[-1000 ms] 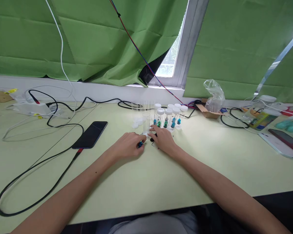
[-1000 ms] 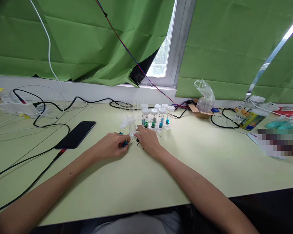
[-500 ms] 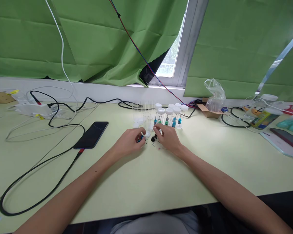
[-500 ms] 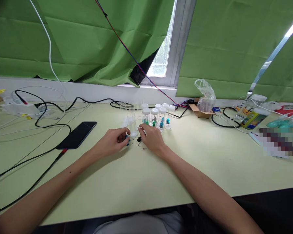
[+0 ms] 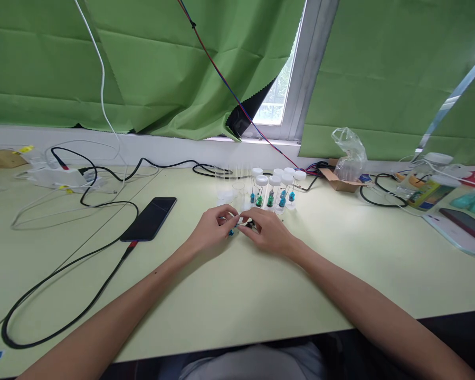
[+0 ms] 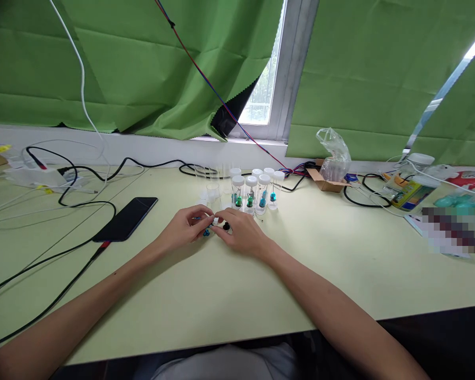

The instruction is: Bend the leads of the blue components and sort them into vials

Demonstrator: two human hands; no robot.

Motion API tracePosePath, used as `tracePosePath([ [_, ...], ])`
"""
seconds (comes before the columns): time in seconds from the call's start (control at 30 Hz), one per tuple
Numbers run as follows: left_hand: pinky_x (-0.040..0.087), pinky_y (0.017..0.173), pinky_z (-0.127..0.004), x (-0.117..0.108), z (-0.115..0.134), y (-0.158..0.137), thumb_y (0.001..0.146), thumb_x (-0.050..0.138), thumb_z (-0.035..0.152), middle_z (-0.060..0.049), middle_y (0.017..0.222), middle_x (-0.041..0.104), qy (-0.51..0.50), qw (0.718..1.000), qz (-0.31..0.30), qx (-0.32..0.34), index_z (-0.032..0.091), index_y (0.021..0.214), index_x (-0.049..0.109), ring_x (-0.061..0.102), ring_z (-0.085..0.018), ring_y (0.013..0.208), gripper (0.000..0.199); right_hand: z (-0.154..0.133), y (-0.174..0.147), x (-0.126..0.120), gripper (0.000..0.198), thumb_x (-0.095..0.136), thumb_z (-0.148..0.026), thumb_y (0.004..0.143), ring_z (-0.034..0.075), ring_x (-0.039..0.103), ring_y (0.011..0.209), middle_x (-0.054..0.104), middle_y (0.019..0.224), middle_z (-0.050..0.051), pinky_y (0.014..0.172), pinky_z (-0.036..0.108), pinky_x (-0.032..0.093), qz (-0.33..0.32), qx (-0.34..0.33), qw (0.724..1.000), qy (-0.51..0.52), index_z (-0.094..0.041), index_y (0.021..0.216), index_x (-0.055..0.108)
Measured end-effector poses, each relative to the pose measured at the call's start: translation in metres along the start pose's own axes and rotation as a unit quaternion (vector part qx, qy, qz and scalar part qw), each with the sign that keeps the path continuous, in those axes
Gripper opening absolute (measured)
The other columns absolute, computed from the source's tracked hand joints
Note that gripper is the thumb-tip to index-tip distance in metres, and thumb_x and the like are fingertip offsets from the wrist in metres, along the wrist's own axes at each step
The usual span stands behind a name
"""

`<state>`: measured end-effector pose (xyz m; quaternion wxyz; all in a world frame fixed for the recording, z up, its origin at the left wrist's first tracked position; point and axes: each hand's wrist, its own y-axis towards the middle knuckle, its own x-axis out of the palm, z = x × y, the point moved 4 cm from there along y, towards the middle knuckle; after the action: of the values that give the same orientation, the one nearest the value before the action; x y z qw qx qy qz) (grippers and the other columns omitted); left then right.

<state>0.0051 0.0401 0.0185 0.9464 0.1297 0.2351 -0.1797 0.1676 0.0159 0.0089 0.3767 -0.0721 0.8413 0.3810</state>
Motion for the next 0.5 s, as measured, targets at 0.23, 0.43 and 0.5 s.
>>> tracePosePath([
  [0.23,0.035,0.042,-0.022,0.003,0.003,-0.002,0.085,0.059,0.049,0.002,0.069,0.057,-0.025,0.999,-0.002,-0.021,0.020,0.092,0.059,0.048,-0.008,0.046,0.029,0.002,0.002,-0.002,0.021,0.057,-0.034,0.095,0.011,0.053,0.061,0.070,0.094,0.004,0.062,0.025,0.038,0.006,0.007,1.000,-0.001,-0.018,0.107,0.062],
  [0.43,0.043,0.049,-0.024,0.003,0.004,-0.003,0.085,0.057,0.051,-0.003,0.084,0.066,0.055,0.998,0.027,-0.005,0.020,0.096,0.065,0.057,-0.012,0.055,0.033,0.015,0.007,-0.017,0.038,0.045,-0.032,0.100,0.011,0.041,0.052,0.053,0.057,-0.001,0.056,0.026,0.028,0.010,0.054,0.996,-0.075,-0.018,0.067,0.056],
  [0.5,0.044,0.054,-0.026,0.005,0.004,-0.003,0.085,0.055,0.049,-0.004,0.084,0.068,0.101,0.994,0.024,0.016,0.020,0.096,0.067,0.056,-0.013,0.056,0.033,0.018,0.007,-0.022,0.039,0.050,-0.031,0.097,0.010,0.038,0.050,0.048,0.053,-0.003,0.054,0.026,0.026,-0.021,0.069,0.992,-0.106,-0.018,0.060,0.052],
])
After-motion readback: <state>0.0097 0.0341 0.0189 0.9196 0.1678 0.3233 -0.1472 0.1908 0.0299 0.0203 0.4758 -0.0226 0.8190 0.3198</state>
